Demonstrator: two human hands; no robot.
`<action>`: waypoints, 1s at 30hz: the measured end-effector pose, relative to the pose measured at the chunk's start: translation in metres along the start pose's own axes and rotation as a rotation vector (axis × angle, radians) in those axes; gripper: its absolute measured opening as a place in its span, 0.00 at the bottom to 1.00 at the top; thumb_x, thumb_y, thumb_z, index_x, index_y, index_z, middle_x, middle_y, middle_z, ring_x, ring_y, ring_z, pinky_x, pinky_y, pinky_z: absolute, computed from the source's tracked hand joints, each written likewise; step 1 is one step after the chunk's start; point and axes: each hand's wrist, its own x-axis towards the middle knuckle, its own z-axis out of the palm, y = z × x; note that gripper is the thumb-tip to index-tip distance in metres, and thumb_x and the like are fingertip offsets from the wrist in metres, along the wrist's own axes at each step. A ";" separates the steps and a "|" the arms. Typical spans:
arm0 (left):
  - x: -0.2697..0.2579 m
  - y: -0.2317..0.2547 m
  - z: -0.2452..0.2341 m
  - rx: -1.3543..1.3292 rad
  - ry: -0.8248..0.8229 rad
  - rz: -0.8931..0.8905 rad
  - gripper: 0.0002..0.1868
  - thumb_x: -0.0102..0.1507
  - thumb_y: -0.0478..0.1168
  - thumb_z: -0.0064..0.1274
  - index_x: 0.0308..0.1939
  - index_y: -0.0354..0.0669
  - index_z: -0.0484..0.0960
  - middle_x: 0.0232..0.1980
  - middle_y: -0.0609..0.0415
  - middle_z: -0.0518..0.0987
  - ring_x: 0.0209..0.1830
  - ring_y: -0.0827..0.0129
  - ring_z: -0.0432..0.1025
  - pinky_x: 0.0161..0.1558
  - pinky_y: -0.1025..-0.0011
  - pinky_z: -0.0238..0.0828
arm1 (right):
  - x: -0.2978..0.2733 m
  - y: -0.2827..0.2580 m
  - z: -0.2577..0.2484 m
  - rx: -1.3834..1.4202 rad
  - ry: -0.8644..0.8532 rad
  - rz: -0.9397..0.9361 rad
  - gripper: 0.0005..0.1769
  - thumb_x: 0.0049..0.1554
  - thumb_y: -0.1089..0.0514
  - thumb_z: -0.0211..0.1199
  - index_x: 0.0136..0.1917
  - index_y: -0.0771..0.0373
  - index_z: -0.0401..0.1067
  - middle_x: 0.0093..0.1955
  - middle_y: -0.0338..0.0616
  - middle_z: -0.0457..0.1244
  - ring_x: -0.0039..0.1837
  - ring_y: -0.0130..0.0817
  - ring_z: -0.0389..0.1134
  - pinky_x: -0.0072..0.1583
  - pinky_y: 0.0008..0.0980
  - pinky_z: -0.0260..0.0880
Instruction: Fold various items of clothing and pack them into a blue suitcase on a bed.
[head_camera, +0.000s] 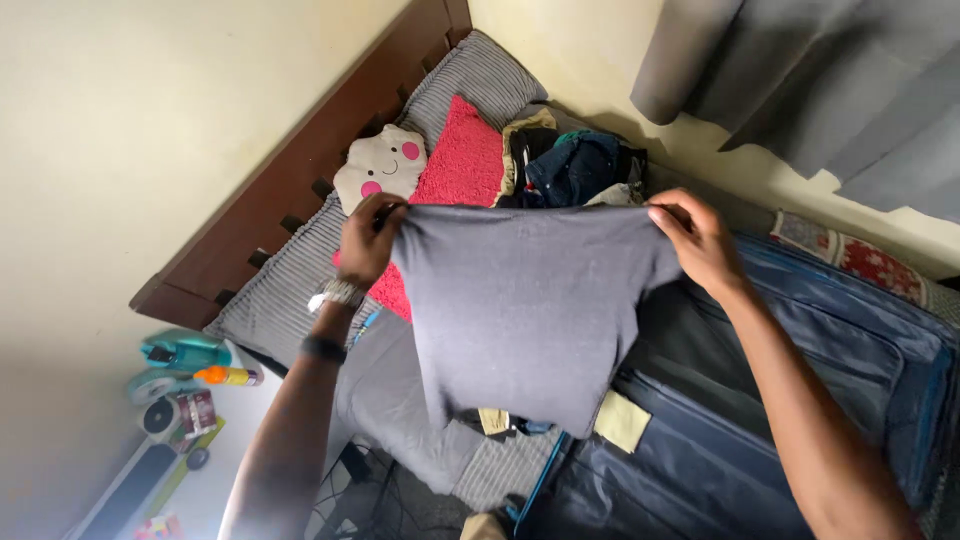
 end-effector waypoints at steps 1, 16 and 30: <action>0.020 -0.031 0.017 -0.001 0.001 -0.004 0.08 0.68 0.36 0.53 0.50 0.39 0.81 0.45 0.51 0.83 0.44 0.69 0.78 0.48 0.71 0.74 | 0.022 0.023 0.014 -0.001 -0.004 0.001 0.07 0.67 0.56 0.62 0.55 0.62 0.75 0.37 0.33 0.56 0.39 0.21 0.51 0.42 0.24 0.53; -0.086 -0.367 0.314 0.402 0.221 -0.001 0.25 0.68 0.47 0.55 0.62 0.32 0.71 0.60 0.30 0.73 0.62 0.36 0.67 0.64 0.49 0.64 | 0.069 0.364 0.206 0.047 -0.105 0.319 0.24 0.63 0.49 0.64 0.69 0.57 0.67 0.61 0.44 0.69 0.62 0.35 0.71 0.61 0.36 0.68; -0.412 -0.219 0.510 -1.229 0.342 -1.859 0.37 0.53 0.49 0.72 0.62 0.47 0.74 0.71 0.55 0.73 0.73 0.62 0.63 0.64 0.55 0.68 | 0.024 0.469 0.289 0.570 0.000 1.023 0.33 0.61 0.45 0.66 0.70 0.71 0.67 0.67 0.55 0.67 0.67 0.44 0.69 0.67 0.41 0.72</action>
